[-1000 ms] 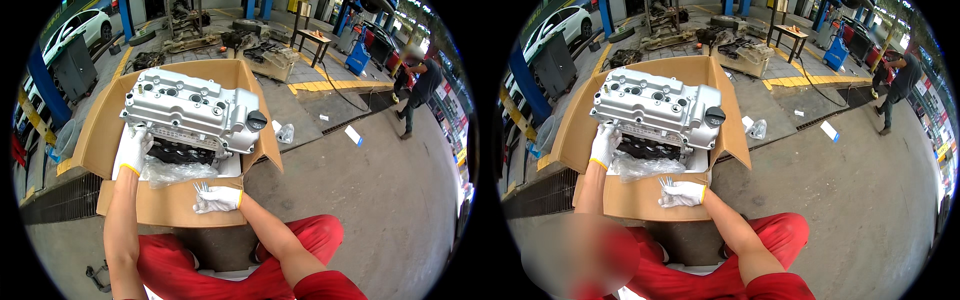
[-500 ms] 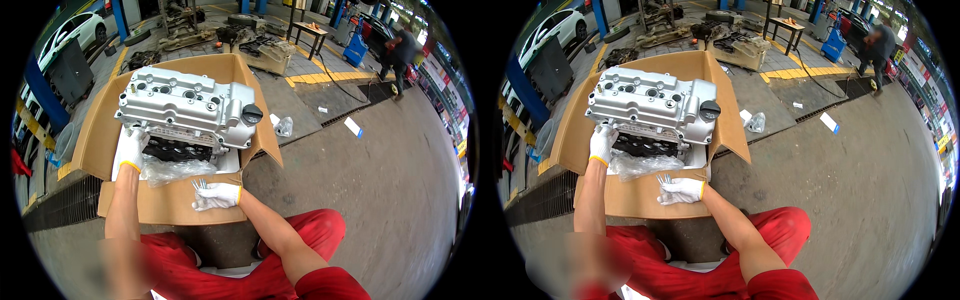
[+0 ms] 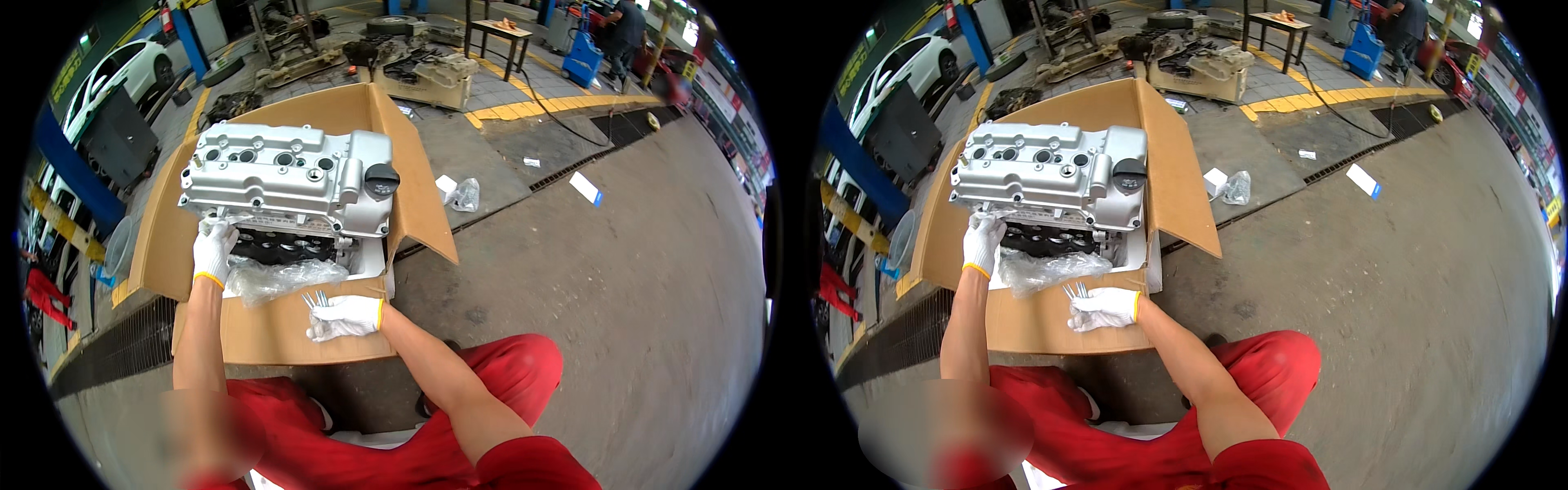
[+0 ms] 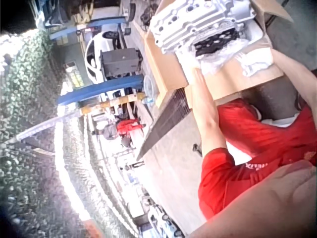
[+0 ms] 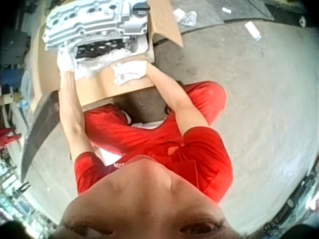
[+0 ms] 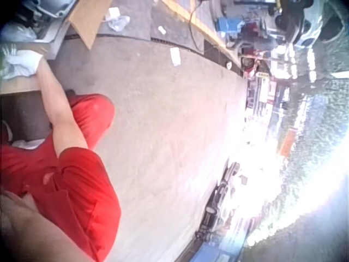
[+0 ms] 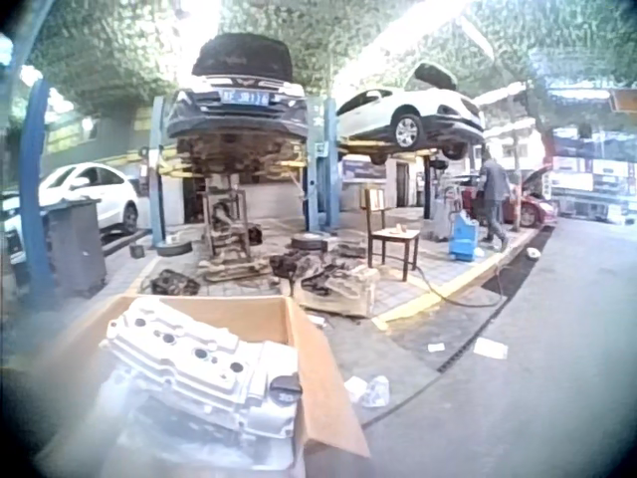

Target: The person unpacks a silver engine cylinder head from a cardboard box and removes the white styrofoam packaging. They then pick up several metal bolts and begin inserting them into the threaded holes on the cylinder head, tightening them by hand.

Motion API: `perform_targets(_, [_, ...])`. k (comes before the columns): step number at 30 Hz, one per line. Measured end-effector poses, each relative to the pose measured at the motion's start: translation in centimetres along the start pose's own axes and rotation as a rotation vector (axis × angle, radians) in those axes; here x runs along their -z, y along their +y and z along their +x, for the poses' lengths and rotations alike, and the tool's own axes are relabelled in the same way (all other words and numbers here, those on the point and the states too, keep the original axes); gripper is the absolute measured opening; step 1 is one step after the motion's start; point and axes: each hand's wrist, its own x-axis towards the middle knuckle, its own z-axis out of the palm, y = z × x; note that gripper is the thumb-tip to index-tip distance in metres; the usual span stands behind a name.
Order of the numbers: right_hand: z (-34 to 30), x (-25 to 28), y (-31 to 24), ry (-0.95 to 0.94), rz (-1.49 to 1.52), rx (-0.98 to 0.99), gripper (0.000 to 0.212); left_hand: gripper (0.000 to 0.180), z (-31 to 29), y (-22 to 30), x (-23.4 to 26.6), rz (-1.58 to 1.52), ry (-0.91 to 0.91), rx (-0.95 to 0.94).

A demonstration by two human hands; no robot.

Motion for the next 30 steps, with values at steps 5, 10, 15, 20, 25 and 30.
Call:
perform_targets(5, [0.3, -0.4, 0.0, 0.011, -0.019, -0.003, 0.021, 0.03, -0.5, 0.5, 3.5, -0.078, -0.151, 0.093])
perform_targets(10, [0.5, 0.0, -0.2, -0.004, 0.01, -0.026, 0.019, 0.06, -1.4, 3.0, 2.3, 0.303, 0.118, 0.108])
perform_targets(15, [0.1, 0.7, -0.2, 0.064, 0.044, -0.041, 0.018, 0.084, -5.4, 5.5, -2.1, 1.247, 0.441, -0.282])
perform_targets(20, [0.2, -1.1, -0.3, 0.073, 0.012, -0.049, 0.017, 0.019, -5.6, 5.8, 0.2, 1.376, 0.095, -0.911])
perform_targets(25, [0.1, -2.9, -1.9, 0.112, -0.072, -0.105, 0.021, 0.03, -4.5, 5.9, 2.0, 1.349, -0.174, -0.888])
perform_targets(30, [4.6, -8.1, -4.1, 0.248, -0.337, 0.044, 0.027, 0.042, -3.6, 6.5, 4.0, 1.282, -0.317, -0.82])
